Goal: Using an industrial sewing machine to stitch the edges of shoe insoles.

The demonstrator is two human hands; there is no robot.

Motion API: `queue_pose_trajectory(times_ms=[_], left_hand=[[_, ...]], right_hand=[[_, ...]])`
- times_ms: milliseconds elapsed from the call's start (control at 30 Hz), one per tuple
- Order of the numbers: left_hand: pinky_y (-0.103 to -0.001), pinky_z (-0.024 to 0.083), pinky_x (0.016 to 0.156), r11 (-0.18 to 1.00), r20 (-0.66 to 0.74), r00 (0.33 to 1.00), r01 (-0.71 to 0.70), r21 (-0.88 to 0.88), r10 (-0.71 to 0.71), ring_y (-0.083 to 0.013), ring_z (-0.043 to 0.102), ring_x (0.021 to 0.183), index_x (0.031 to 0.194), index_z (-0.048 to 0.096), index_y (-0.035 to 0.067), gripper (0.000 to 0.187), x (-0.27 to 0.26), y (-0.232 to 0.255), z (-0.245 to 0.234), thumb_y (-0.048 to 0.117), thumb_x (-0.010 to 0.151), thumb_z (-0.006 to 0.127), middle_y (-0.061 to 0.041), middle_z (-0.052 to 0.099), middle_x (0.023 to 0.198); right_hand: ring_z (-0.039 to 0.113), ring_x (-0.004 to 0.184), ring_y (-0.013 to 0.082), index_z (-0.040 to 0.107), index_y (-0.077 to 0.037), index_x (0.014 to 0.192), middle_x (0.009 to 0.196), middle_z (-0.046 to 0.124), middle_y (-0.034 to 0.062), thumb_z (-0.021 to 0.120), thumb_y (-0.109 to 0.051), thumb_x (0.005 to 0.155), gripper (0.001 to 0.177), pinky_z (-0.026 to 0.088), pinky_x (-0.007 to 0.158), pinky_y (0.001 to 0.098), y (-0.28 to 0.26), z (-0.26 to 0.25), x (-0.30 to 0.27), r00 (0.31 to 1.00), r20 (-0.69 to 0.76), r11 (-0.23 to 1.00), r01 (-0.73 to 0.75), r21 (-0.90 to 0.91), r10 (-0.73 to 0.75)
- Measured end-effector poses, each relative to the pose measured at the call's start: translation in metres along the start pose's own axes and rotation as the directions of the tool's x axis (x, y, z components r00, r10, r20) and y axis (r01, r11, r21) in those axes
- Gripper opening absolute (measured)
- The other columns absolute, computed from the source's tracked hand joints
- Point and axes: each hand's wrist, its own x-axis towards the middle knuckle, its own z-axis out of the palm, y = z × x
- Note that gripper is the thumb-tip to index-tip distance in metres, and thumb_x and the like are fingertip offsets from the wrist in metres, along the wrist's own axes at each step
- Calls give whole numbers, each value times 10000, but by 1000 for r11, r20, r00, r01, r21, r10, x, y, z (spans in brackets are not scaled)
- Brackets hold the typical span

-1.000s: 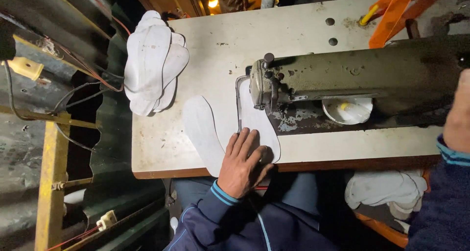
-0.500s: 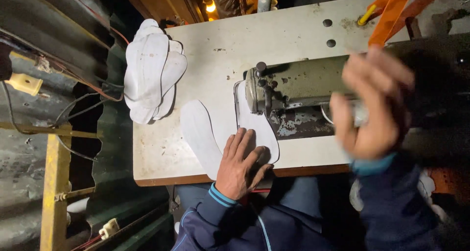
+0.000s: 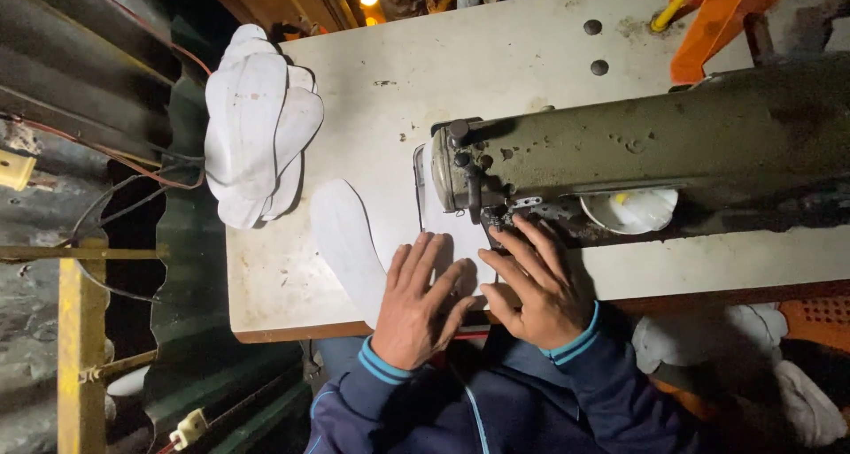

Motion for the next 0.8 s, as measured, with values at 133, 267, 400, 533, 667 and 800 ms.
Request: queue_pose_trajectory(times_ms=[133,267,400,533,667,800], left_hand=[[-663,250,1237,998,18,999,42,-38,-41,-465,353,1515,1468,517,129,548,-12,-35,-23,311,982,693,-206,386,1614],[-697,257,1199,938,21,960,267,219,-278,-439,304,1525,1479,497,117,611,-25,-88,-44,473,986,564,-248,337,1635],[-682,296,1150,923,31,949,298,243,-315,-455,375,1486,1435,560,104,615,-41,-88,-44,473,950,644,-222,423,1589],[-678,270,1198,945,39,963,253,206,-267,-425,355,1508,1479,507,151,679,-49,-63,-39,520,926,649,-219,412,1601],[-651,213,1235,962,118,970,187,198,-213,-387,301,1536,1536,431,189,810,-52,-43,-41,674,901,562,-192,373,1628],[-630,140,1246,965,238,952,136,225,-190,-391,178,1574,1601,327,193,1050,-52,-21,-47,845,798,509,-196,237,1685]], right_hand=[[529,1344,378,731,-118,1206,1336,663,122,701,-391,882,424,403,1140,570,-1,-7,4,996,93,998,-4,-61,10],[511,1372,399,716,-117,1239,1321,665,135,685,-409,874,468,378,1159,600,2,-2,-2,995,95,998,-20,-58,26],[543,1344,378,734,-115,1212,1292,691,119,682,-417,890,444,381,1162,589,1,1,-4,996,70,994,-43,-101,50],[558,1329,383,722,-86,1208,1265,696,129,685,-397,916,428,352,1172,616,2,5,-6,998,45,997,-45,-63,48],[551,1346,357,715,-100,1212,1328,675,96,676,-400,910,428,338,1178,586,-1,-3,-2,995,98,996,-24,-82,32],[549,1347,365,710,-93,1215,1341,669,100,671,-368,917,407,332,1187,596,-2,-3,-5,995,92,998,-38,-46,42]])
